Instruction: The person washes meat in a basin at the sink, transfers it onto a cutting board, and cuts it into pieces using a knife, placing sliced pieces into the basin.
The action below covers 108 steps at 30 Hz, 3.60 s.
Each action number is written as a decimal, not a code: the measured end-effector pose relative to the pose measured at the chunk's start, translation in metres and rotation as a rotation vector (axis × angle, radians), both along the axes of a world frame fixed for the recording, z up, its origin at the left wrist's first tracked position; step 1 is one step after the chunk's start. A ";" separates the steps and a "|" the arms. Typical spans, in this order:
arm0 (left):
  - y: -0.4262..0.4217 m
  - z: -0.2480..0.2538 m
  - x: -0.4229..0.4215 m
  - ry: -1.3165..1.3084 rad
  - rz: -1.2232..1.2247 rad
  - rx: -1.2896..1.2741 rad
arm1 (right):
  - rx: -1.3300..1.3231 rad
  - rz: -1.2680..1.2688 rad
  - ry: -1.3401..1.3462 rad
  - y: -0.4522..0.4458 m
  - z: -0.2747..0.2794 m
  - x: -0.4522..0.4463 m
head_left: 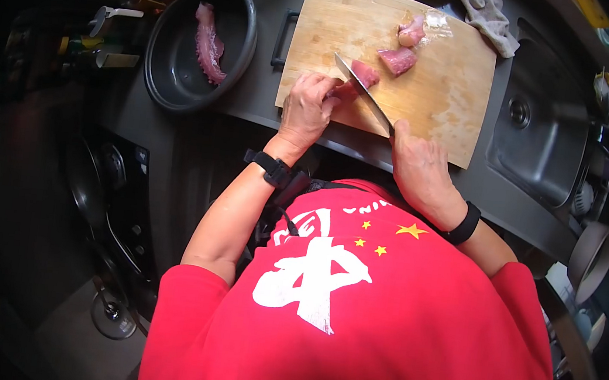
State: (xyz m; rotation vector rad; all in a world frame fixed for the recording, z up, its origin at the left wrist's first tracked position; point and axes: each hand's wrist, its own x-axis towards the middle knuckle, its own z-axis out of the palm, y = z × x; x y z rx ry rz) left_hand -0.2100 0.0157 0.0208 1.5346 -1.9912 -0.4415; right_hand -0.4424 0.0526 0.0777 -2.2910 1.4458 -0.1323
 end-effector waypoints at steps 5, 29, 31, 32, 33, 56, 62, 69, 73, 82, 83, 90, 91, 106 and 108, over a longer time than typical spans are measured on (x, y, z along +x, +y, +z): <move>0.001 -0.003 -0.003 0.039 -0.014 0.014 | -0.001 0.001 -0.002 -0.002 0.005 0.004; 0.001 0.003 0.021 0.403 0.065 0.358 | 0.027 0.026 0.013 -0.001 0.012 0.001; 0.001 0.002 0.020 0.367 0.064 0.325 | 0.007 0.026 -0.001 0.000 0.011 0.002; 0.000 0.001 0.019 0.332 0.061 0.289 | 0.009 0.021 0.017 0.001 0.011 0.002; 0.000 0.001 0.016 0.332 0.060 0.289 | 0.011 0.017 0.035 0.001 0.010 0.002; -0.001 -0.002 -0.005 -0.012 0.024 0.069 | -0.031 0.019 -0.125 -0.043 -0.027 0.024; 0.004 0.000 -0.007 0.010 0.026 0.026 | 0.013 -0.211 -0.241 -0.037 -0.014 -0.009; -0.001 0.002 -0.024 -0.089 0.080 0.015 | 0.150 -0.203 -0.335 -0.020 -0.014 -0.023; -0.011 0.000 -0.015 0.220 0.189 0.354 | 0.254 -0.217 -0.398 -0.013 -0.021 -0.027; -0.007 -0.006 -0.016 0.920 0.225 0.321 | 0.355 -0.218 -0.451 -0.015 -0.011 -0.023; -0.006 -0.006 -0.015 0.919 0.228 0.320 | 0.358 -0.213 -0.442 -0.015 -0.010 -0.022; 0.012 0.004 -0.006 0.330 0.139 0.173 | 0.373 -0.169 -0.343 -0.011 -0.008 -0.023; 0.014 0.004 -0.006 0.314 0.138 0.167 | 0.365 -0.169 -0.333 -0.010 -0.010 -0.023; 0.000 0.011 -0.015 0.184 0.285 0.464 | 0.389 -0.208 -0.362 -0.012 -0.016 -0.016; -0.005 0.005 -0.018 0.330 0.297 0.553 | 0.374 -0.213 -0.380 -0.012 -0.016 -0.016</move>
